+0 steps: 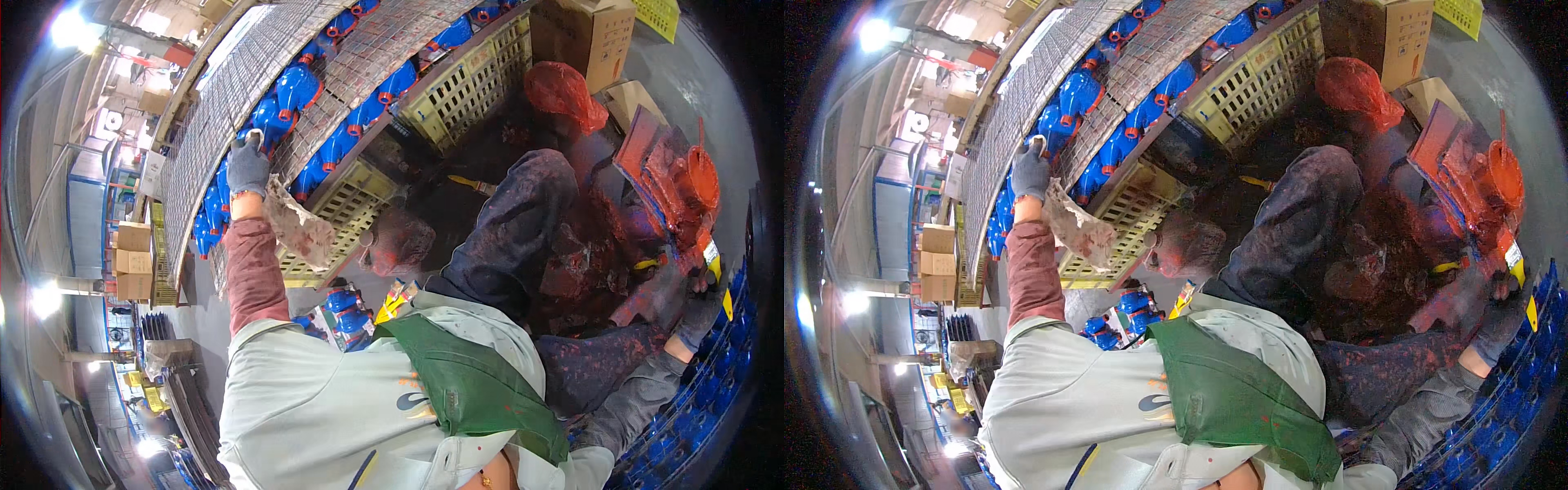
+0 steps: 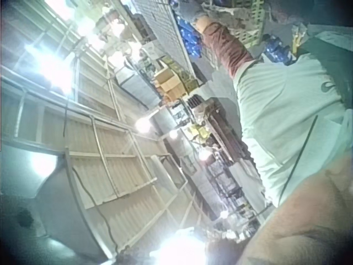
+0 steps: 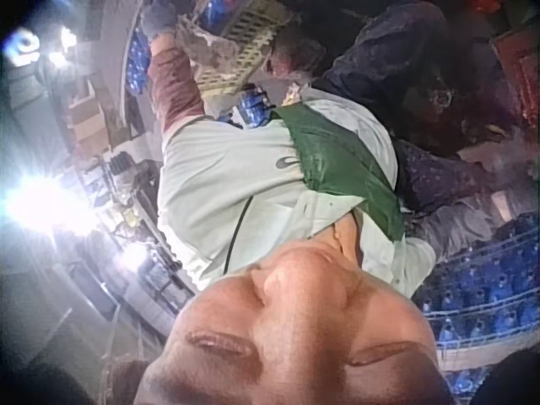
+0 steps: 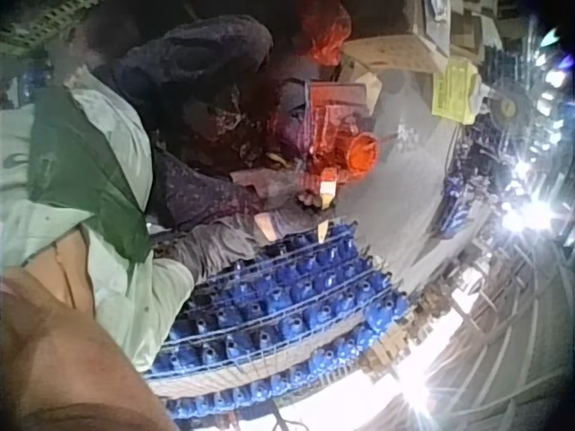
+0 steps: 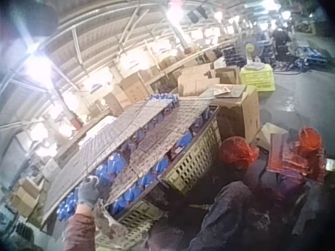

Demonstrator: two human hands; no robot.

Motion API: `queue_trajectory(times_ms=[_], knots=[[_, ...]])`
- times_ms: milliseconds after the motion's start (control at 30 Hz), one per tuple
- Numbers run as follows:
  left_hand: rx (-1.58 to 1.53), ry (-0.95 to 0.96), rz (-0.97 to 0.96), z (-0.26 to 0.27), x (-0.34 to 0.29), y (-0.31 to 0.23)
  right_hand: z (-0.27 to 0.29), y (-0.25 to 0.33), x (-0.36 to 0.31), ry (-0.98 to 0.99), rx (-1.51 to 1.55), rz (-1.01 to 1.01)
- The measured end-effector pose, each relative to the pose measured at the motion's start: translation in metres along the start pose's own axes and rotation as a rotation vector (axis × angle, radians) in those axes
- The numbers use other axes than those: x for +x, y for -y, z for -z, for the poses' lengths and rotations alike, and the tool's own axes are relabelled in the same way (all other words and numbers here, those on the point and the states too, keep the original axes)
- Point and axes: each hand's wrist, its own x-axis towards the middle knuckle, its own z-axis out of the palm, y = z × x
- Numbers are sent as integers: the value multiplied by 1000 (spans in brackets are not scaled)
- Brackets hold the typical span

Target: Manually applying red paint to the interior and edges of blue industrial metal components using a brush.

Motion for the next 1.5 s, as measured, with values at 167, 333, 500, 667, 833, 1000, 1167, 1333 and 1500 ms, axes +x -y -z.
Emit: queue_trajectory(times_ms=[167, 333, 500, 667, 833, 1000, 1167, 1333, 1500], knots=[[-168, -77, -82, -4, 4, 23, 2, 1, 3, 106, 75, -55], [-1010, -393, 335, -22, 2, 50, 22, 0, 11, 73, 149, -98], [-1225, -387, 370, -30, -48, 30, 32, -3, 18, 25, 144, -94], [-258, -307, 23, -35, -84, -21, 20, -5, 20, 74, 54, -82], [-240, -510, 124, -40, -86, -45, 6, 4, 18, 37, 165, -195], [-281, -506, 152, -42, -89, -44, -6, 0, 10, 11, -151, 57], [-267, -514, 163, -46, -90, -44, -24, 2, -3, -108, -44, -8], [-281, -511, 142, -47, -88, -44, -26, 10, -6, -208, 122, -124], [-300, -522, 176, -48, -90, -44, -14, 7, 0, 100, 237, -146]])
